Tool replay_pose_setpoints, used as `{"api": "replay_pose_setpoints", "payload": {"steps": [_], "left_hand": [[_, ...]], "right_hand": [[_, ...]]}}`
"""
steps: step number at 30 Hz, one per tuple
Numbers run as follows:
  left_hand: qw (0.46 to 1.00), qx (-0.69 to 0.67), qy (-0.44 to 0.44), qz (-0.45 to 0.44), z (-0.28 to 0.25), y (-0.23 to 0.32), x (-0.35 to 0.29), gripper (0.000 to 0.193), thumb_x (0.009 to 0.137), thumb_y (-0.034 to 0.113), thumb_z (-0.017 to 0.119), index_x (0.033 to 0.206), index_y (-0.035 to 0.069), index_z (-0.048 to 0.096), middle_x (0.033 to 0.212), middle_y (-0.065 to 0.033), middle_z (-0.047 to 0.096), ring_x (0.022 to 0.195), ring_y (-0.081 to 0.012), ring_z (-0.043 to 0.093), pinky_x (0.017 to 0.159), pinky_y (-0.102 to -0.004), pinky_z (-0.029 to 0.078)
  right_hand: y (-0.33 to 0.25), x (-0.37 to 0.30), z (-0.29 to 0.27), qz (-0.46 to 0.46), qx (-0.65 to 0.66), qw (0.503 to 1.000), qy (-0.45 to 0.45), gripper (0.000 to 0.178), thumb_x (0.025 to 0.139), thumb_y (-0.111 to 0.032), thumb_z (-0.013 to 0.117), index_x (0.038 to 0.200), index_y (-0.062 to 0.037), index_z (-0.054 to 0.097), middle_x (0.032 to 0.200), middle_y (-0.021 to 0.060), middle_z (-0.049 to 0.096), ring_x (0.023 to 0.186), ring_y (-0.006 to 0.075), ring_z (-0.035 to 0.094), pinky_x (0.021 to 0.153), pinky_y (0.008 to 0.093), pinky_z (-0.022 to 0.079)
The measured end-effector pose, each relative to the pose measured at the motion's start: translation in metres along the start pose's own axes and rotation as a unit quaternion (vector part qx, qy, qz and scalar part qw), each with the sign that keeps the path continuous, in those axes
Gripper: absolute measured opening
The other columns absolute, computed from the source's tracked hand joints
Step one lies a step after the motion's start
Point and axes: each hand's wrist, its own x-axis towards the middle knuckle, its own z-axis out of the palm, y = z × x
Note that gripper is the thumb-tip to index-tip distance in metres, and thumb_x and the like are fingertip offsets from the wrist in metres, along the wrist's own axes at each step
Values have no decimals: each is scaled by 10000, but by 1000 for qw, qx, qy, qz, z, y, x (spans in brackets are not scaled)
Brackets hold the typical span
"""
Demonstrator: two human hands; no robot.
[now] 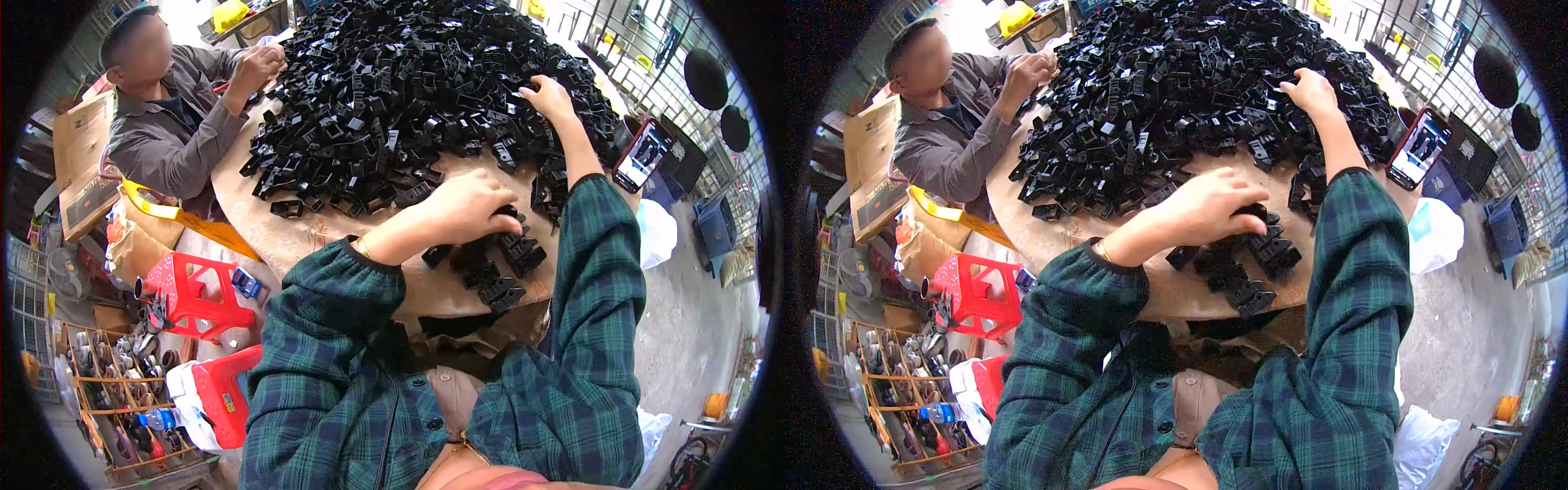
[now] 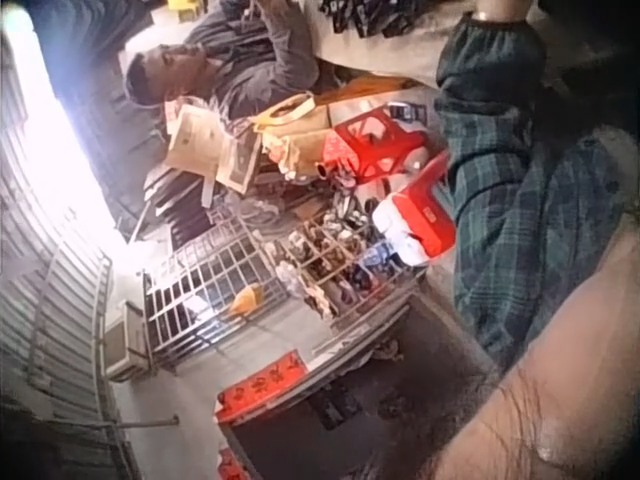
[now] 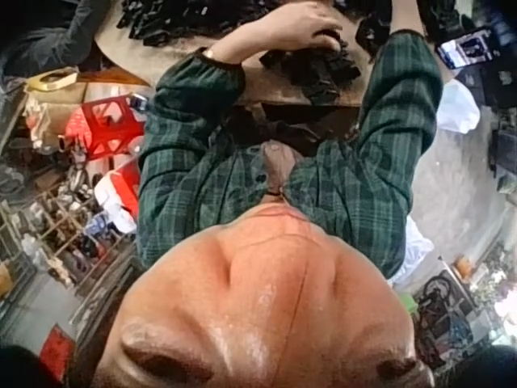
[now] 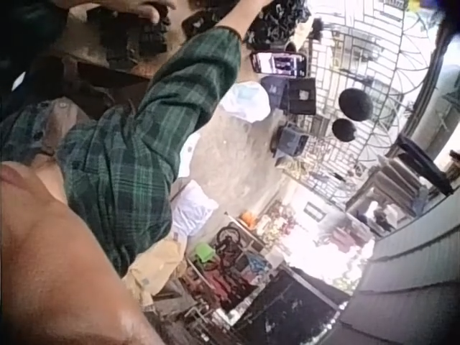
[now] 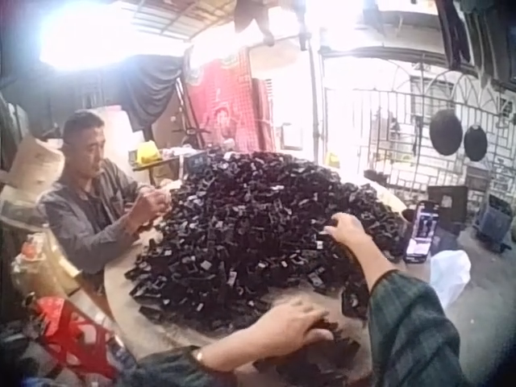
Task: Sorting and counting black plastic industrial components on a work table.
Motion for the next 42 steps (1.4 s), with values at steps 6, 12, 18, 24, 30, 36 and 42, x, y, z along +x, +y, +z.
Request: {"api": "replay_pose_setpoints", "payload": {"steps": [6, 12, 18, 24, 30, 36, 42], "left_hand": [[973, 53, 131, -182, -68, -28, -7, 170, 714, 196, 665, 752, 31, 642, 775, -143, 586, 780, -308, 569, 705, -389, 456], [967, 63, -118, -217, -88, -45, -29, 345, 626, 224, 739, 872, 11, 625, 755, -111, 595, 735, -255, 584, 673, -336, 468], [926, 245, -121, -261, -35, -32, -18, 189, 689, 163, 671, 816, 29, 631, 936, -146, 548, 913, -296, 533, 776, -371, 473], [953, 214, 17, -215, -24, -34, -11, 167, 716, 90, 612, 854, 0, 636, 956, -125, 532, 936, -265, 502, 778, -344, 449], [871, -364, 182, -275, -38, -49, -2, 229, 887, 100, 529, 1070, -35, 556, 962, -85, 607, 788, -151, 615, 712, -270, 518], [775, -536, 223, -250, -36, -39, 2, 286, 877, 91, 549, 1139, -19, 518, 969, -67, 592, 856, -139, 597, 779, -279, 522], [821, -465, 244, -225, -32, -45, 1, 280, 861, 50, 559, 1129, -25, 531, 999, -74, 596, 881, -118, 583, 801, -267, 514]], "right_hand": [[-37, 9, 8, -77, -68, 992, -78, 392, 830, -295, 559, 1198, -165, 523, 1152, 149, 535, 1040, 308, 543, 873, 393, 448], [-44, 26, 12, -75, -107, 985, -114, 300, 790, -272, 583, 1021, -83, 612, 1039, 140, 613, 992, 302, 576, 834, 398, 465], [-50, 6, -7, -96, 102, 988, 69, 324, 759, -353, 578, 945, -95, 639, 901, 134, 643, 852, 307, 616, 732, 387, 489], [-95, -84, -69, -104, 471, 873, -77, 244, 830, -274, 618, 867, -40, 560, 660, -41, 511, 570, 38, 473, 512, 178, 384], [-107, -130, -73, -116, 557, 815, -109, 265, 830, -192, 641, 1023, -24, 569, 776, -24, 543, 666, 42, 505, 550, 178, 443], [-106, -138, -60, -64, 558, 817, -127, 275, 822, -90, 630, 1079, -2, 590, 888, 39, 625, 751, 72, 578, 632, 199, 491], [-108, -144, -52, -123, 557, 816, -95, 296, 816, -21, 596, 1109, 14, 571, 913, 57, 625, 780, 98, 588, 685, 227, 496]]}}
